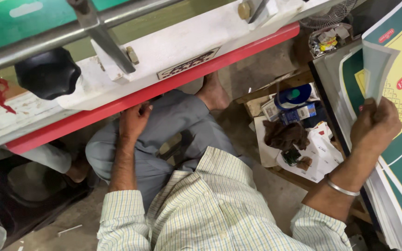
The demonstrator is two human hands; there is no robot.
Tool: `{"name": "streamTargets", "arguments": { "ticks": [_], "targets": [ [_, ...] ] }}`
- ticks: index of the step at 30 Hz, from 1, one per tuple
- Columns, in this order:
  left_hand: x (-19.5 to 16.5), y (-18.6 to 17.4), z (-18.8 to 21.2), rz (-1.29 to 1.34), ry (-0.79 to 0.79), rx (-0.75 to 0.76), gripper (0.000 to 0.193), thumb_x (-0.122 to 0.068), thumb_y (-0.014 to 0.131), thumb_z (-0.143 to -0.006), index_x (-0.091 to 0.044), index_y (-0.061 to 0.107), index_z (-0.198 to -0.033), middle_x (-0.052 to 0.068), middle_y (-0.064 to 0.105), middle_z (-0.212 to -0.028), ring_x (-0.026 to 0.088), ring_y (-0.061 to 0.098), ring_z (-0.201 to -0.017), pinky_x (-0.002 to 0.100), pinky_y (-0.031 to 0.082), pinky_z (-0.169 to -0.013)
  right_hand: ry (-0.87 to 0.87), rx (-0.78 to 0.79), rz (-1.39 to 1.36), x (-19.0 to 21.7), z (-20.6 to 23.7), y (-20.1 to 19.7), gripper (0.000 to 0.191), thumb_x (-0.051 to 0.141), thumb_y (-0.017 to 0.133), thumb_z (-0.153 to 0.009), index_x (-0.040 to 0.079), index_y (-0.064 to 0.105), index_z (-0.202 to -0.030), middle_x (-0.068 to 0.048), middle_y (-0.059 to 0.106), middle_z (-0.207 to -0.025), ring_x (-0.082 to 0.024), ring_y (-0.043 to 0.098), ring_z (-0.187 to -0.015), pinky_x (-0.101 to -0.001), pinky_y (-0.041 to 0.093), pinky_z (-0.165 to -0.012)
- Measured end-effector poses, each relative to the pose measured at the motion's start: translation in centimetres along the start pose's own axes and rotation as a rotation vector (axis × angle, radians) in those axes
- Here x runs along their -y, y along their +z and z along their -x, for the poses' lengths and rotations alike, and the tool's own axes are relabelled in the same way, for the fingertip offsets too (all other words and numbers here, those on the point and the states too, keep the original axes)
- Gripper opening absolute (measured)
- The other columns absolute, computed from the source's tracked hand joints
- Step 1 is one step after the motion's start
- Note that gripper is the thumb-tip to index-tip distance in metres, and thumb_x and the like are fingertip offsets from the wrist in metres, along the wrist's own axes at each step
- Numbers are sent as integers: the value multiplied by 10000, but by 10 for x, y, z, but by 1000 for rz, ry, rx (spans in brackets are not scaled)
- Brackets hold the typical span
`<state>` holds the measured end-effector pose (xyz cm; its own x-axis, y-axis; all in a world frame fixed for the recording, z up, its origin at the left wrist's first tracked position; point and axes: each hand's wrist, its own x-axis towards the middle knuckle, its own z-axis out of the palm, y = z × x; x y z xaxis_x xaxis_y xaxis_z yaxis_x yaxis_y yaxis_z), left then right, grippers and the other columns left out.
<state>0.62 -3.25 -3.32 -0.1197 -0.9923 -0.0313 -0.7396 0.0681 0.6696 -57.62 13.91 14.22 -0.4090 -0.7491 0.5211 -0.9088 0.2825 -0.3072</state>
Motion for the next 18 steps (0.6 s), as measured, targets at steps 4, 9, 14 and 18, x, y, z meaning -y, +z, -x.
{"name": "streamTargets", "arguments": {
  "ticks": [4, 9, 14, 18],
  "targets": [
    [-1, 3, 6, 162, -20, 14, 301, -295, 698, -950, -97, 703, -1178, 105, 753, -1026, 290, 735, -908, 417, 570, -830, 65, -17, -181, 1, -2, -1, 53, -32, 622, -1063, -55, 656, -1030, -164, 710, -899, -310, 679, -775, -379, 529, -734],
    [-43, -5, 36, 217, 217, -39, 229, -252, 692, -996, -70, 724, -1132, 142, 734, -1113, 334, 712, -1050, 414, 564, -909, 98, -310, -221, 33, -29, 16, 100, 11, 632, -1057, -6, 655, -1153, -169, 713, -986, -317, 695, -834, -385, 574, -747],
    [-144, -36, 50, 203, 668, 5, 228, -201, 739, -968, -44, 736, -1133, 125, 732, -1192, 288, 693, -1110, 402, 555, -982, -405, -160, 86, 112, -50, 43, 332, -112, 604, -932, -18, 688, -1239, -176, 712, -1247, -376, 667, -1212, -466, 535, -1070],
    [-219, -74, 24, -66, 1082, -218, 203, -102, 764, -975, -10, 711, -1148, 152, 703, -1255, 286, 653, -1223, 417, 526, -1112, -514, -51, -18, 201, -72, 53, 362, -76, 610, -919, -25, 684, -1270, -181, 688, -1308, -378, 636, -1213, -467, 489, -1100]
  ]
}}
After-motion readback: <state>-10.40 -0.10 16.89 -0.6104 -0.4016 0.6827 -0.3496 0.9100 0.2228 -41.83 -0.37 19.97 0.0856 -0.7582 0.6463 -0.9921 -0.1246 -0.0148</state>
